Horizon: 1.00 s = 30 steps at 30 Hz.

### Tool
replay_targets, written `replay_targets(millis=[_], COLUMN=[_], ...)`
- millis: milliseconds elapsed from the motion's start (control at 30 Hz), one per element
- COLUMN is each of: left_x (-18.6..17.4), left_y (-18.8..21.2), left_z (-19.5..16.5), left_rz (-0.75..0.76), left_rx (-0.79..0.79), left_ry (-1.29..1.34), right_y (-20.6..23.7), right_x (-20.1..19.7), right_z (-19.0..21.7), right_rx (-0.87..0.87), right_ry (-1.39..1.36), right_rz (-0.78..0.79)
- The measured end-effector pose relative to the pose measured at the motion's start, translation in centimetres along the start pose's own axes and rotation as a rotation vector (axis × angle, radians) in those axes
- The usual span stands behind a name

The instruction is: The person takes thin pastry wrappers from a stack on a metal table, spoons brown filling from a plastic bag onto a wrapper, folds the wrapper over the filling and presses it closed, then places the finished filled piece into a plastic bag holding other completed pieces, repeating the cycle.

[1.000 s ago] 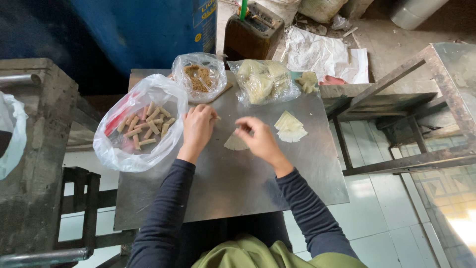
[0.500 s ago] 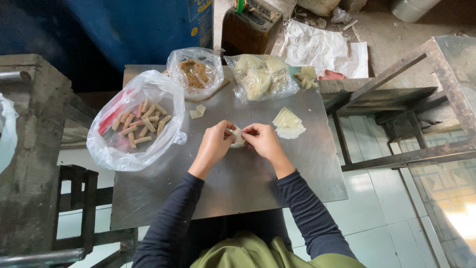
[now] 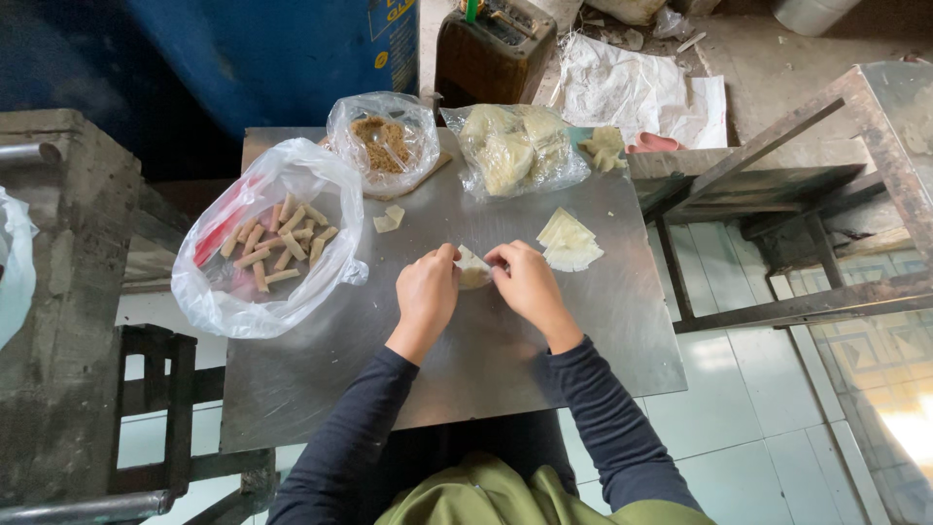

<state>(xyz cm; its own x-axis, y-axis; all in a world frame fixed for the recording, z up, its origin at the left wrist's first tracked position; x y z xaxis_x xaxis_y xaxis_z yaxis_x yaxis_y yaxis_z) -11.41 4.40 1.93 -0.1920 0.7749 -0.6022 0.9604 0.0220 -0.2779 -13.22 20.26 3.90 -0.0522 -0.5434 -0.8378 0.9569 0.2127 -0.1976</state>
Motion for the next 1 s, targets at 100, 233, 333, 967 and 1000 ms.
replay_targets(millis=[100, 233, 333, 967, 1000], left_x=[-0.5, -2.5, -3.5, -0.6, -0.6], left_y=[0.0, 0.4, 0.3, 0.9, 0.8], left_z=[-0.4, -0.7, 0.7, 3.0, 3.0], left_rz=[-0.029, -0.141, -0.170, -0.015, -0.009], left_rx=[0.045, 0.083, -0.006, -0.134, -0.138], left_ry=[-0.019, 0.115, 0.114, -0.029, -0.027], right_y=[-1.3, -5.3, -9.1, -19.4, -19.9], right_x=[-1.6, -2.3, -0.7, 7.1, 7.3], right_z=[0.6, 3.6, 6.7, 9.9, 10.2], right_rx=[-0.040, -0.163, -0.251, -0.390, -0.399], right_ry=[-0.001, -0.133, -0.065, -0.008, -0.082], right_rz=[-0.063, -0.158, -0.205, -0.249, -0.227])
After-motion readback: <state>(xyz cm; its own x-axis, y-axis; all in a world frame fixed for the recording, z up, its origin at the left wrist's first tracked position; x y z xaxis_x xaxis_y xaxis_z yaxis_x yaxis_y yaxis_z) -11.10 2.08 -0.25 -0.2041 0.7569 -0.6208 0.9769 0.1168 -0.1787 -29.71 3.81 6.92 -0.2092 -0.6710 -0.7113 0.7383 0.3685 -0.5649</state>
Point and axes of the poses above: each hand's wrist, its own y-axis away from the middle knuckle, its own x-axis out of the palm, z = x × y, the point moved 10 cm from there along -y, towards the middle knuckle, and after that the axes turned 7 degrees about y, right-handed, at the moved point
